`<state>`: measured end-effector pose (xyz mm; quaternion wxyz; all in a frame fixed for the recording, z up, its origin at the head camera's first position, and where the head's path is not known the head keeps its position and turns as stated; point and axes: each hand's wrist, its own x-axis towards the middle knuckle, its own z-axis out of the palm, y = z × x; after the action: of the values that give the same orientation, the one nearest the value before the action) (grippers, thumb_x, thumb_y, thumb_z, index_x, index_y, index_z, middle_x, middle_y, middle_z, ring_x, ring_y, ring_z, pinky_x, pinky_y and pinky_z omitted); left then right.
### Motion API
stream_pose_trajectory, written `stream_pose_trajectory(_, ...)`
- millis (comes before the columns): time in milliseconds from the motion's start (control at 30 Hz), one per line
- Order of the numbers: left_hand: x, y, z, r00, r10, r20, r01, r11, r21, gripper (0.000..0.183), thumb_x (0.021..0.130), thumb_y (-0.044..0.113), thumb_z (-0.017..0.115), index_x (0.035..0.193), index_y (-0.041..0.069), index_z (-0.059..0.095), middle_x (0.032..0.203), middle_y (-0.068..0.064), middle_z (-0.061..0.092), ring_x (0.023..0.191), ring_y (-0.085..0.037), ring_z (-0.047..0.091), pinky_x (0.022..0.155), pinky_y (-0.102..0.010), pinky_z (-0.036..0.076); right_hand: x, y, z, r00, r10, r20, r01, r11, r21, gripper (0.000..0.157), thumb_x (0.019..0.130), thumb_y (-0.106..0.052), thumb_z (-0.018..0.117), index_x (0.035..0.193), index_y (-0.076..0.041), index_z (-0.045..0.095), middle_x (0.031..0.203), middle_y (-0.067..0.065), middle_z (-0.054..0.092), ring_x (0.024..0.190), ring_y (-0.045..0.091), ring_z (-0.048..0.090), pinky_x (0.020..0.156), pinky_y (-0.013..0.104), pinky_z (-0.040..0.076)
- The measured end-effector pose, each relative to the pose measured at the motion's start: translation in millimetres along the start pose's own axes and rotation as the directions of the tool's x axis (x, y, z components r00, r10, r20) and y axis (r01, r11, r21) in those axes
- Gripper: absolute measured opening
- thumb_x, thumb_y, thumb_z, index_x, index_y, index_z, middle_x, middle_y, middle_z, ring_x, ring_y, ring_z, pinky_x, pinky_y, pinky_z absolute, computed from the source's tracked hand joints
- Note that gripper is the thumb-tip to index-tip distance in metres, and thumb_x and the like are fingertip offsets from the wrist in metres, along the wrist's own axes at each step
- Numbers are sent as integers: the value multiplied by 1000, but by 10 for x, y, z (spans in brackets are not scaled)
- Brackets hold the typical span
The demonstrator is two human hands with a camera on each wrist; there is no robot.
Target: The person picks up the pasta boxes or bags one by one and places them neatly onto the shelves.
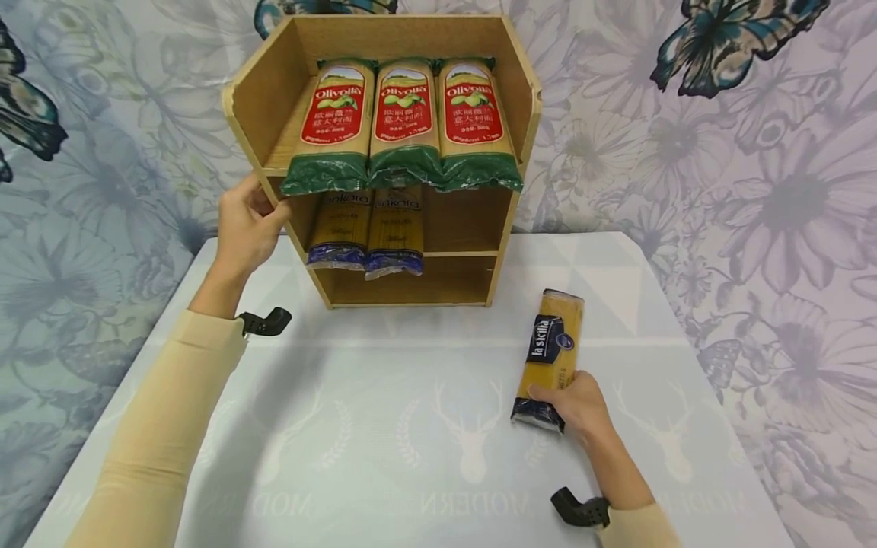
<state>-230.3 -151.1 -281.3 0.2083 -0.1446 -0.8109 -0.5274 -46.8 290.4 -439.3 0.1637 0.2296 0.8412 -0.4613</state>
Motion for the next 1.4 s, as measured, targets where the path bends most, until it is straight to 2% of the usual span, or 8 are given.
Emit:
stream_pose_trajectory(100,0,12,5,1000,6,5,-5,1000,-12,44,90,-12,55,133,-6,62,119,-24,70,106,-39,69,87,-32,58,9,45,-3,1000,8,30,-10,997,71,75,89,-29,80,133,17,42,110,23,66,89,23,66,73,31,53)
stream_pose_trajectory(267,8,3,12,1000,-1,4,1,1000,-7,45,91,-11,55,135,-5,61,120,-23,70,107,-37,69,88,-33,57,21,83,-13,997,-55,59,48,991,125,79,88,-19,80,140,18,34,117,24,62,93,21,64,76,27,53)
stream_pose_trajectory(467,94,-245,45,1000,-1,-12,1,1000,10,44,91,-9,56,133,-1,64,115,-20,72,101,-33,70,80,-23,57,17,105,4,989,-116,86,100,979,177,78,88,-12,79,141,17,30,121,24,59,95,20,63,80,25,52)
stream_pose_trajectory(600,142,-365,61,1000,2,-12,-2,1000,7,44,91,-8,57,133,1,65,114,-18,73,99,-32,71,77,-21,56,10,149,40,985,-144,94,113,953,280,78,91,-8,76,146,17,26,126,24,58,97,13,63,82,22,53)
stream_pose_trajectory(800,154,-358,52,1000,7,-10,-7,1000,10,46,91,-9,57,135,1,63,115,-18,72,102,-34,71,81,-25,58,-25,183,136,970,-226,94,172,902,395,70,94,-2,71,146,15,27,121,16,63,98,8,64,84,22,53)
stream_pose_trajectory(900,147,-335,51,1000,5,-6,-5,1000,15,46,91,-9,56,135,0,63,115,-19,72,102,-33,71,81,-26,58,-64,179,189,956,-279,93,211,870,446,72,92,3,69,147,15,24,122,16,62,99,9,65,86,23,54)
stream_pose_trajectory(1133,133,-362,38,1000,7,-4,-7,1000,4,46,91,-8,59,135,4,64,114,-16,73,101,-29,71,80,-25,58,-193,139,250,917,-389,89,308,831,463,88,86,12,70,153,14,13,141,37,44,105,8,66,90,25,55)
stream_pose_trajectory(1400,92,-345,4,1000,-11,-6,11,1000,16,41,92,-6,59,131,6,67,111,-14,74,100,-32,71,80,-26,58,-345,20,267,854,-510,101,397,765,507,86,85,14,72,151,12,17,130,23,58,105,18,69,87,31,57)
